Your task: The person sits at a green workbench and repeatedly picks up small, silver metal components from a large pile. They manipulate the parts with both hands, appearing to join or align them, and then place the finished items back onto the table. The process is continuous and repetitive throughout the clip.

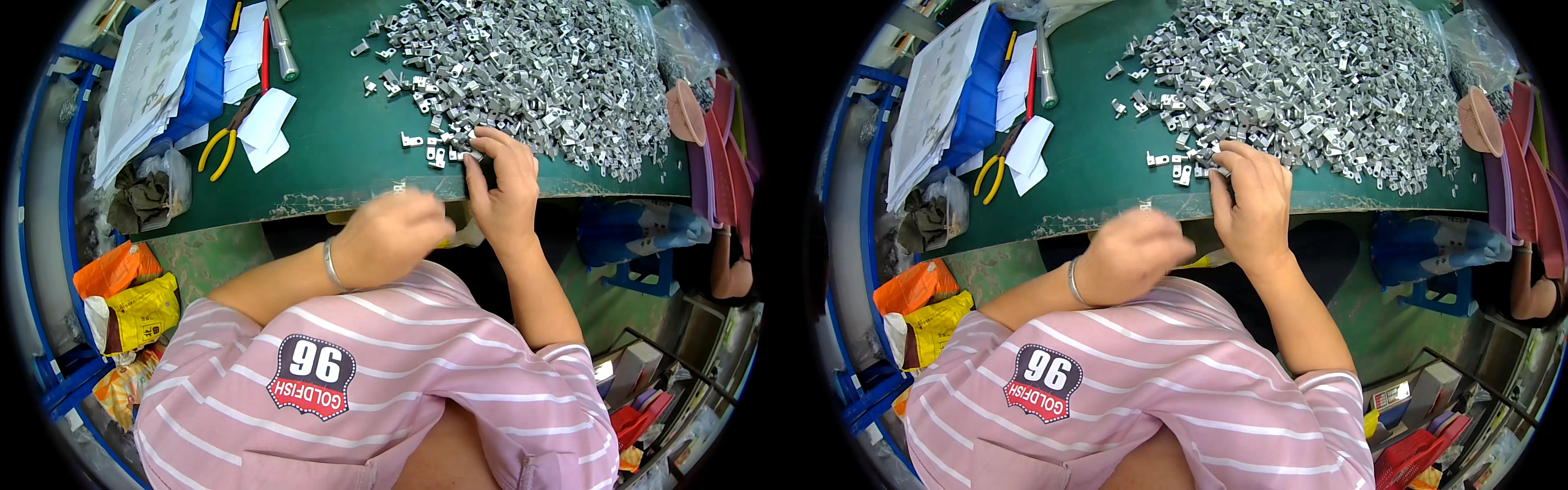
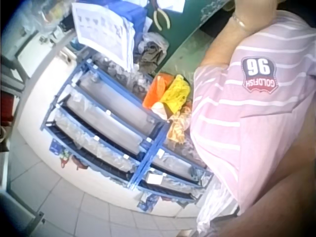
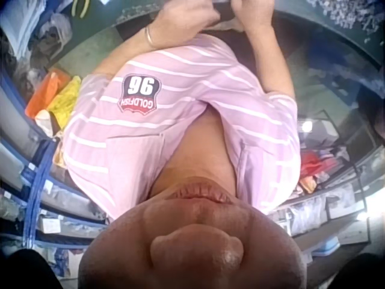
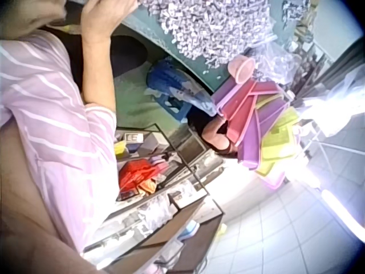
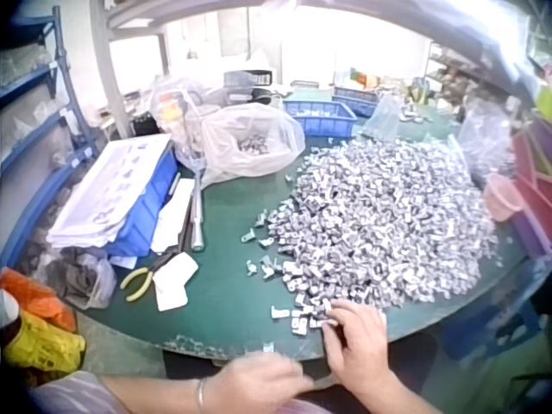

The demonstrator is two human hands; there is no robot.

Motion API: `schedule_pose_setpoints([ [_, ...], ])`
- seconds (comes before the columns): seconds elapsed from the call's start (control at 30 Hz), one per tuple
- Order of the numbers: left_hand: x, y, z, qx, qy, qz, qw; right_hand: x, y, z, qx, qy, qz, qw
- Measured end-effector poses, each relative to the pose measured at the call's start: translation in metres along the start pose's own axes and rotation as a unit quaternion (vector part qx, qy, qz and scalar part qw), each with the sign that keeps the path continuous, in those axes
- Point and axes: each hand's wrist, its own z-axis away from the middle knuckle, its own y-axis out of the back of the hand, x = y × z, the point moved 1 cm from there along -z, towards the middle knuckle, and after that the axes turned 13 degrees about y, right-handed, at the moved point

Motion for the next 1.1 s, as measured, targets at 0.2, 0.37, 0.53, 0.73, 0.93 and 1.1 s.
schedule_pose_setpoints([
  [0.2, -0.015, -0.001, -0.030, 0.046, 0.121, -0.059, 0.990, 0.000, 0.000, 0.001, -0.020, -0.020, -0.005, 1.000],
  [0.37, -0.019, -0.002, -0.017, 0.029, 0.060, -0.006, 0.998, -0.013, 0.014, 0.015, 0.016, 0.089, -0.023, 0.996],
  [0.53, -0.020, 0.008, -0.004, -0.047, -0.016, -0.020, 0.999, -0.027, 0.017, 0.031, -0.078, 0.119, -0.150, 0.978],
  [0.73, -0.014, -0.008, -0.034, 0.055, 0.068, -0.028, 0.996, -0.002, 0.007, 0.010, -0.011, 0.006, 0.007, 1.000],
  [0.93, -0.016, -0.012, -0.034, 0.046, 0.074, -0.074, 0.993, -0.007, 0.014, 0.017, -0.058, 0.013, -0.094, 0.994],
  [1.1, -0.018, 0.002, -0.016, -0.027, 0.058, -0.036, 0.997, -0.005, 0.000, 0.003, 0.013, 0.010, -0.060, 0.998],
])
